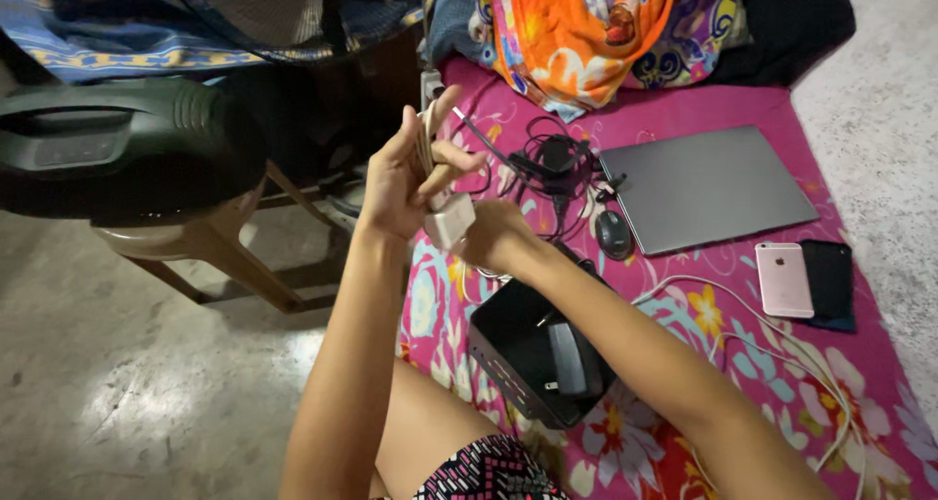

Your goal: The person organizes a cluttered collection of electronic accessories on a bed. They coil multiple charging cables, connect a phone to a charger, and place items into a small black case. A laptop, mouse, and power strip are also handled and repositioned.

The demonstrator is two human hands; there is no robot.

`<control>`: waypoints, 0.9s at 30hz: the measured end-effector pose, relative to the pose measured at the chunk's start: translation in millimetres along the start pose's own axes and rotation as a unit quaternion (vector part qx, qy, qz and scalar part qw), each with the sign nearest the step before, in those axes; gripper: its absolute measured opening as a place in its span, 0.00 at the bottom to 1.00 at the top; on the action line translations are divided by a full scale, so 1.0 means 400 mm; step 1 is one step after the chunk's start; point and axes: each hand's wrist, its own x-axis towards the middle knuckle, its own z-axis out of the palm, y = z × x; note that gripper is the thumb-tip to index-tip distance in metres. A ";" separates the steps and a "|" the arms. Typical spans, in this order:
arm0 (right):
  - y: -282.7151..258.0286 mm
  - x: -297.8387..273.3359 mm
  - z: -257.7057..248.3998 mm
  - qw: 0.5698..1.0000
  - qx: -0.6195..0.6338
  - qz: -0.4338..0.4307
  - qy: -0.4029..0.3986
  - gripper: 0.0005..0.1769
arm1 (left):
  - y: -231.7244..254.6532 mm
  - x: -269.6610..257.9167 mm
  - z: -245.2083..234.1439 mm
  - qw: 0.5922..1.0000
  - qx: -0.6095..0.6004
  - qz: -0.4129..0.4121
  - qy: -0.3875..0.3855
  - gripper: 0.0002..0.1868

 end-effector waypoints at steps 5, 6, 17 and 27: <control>-0.054 -0.051 -0.167 0.984 -0.022 0.073 -0.158 0.12 | -0.011 -0.011 -0.103 0.952 0.269 0.005 0.144 0.46; -0.059 -0.065 -0.207 0.988 -0.014 0.044 -0.148 0.12 | -0.020 -0.014 -0.117 0.957 0.237 -0.021 0.165 0.44; 0.076 0.067 -0.327 0.962 0.022 -0.049 0.269 0.11 | -0.033 -0.046 0.012 0.952 0.282 -0.110 0.037 0.36; 0.022 -0.040 -0.011 1.000 0.016 -0.022 0.001 0.13 | -0.010 0.002 0.035 0.992 0.117 -0.022 0.030 0.40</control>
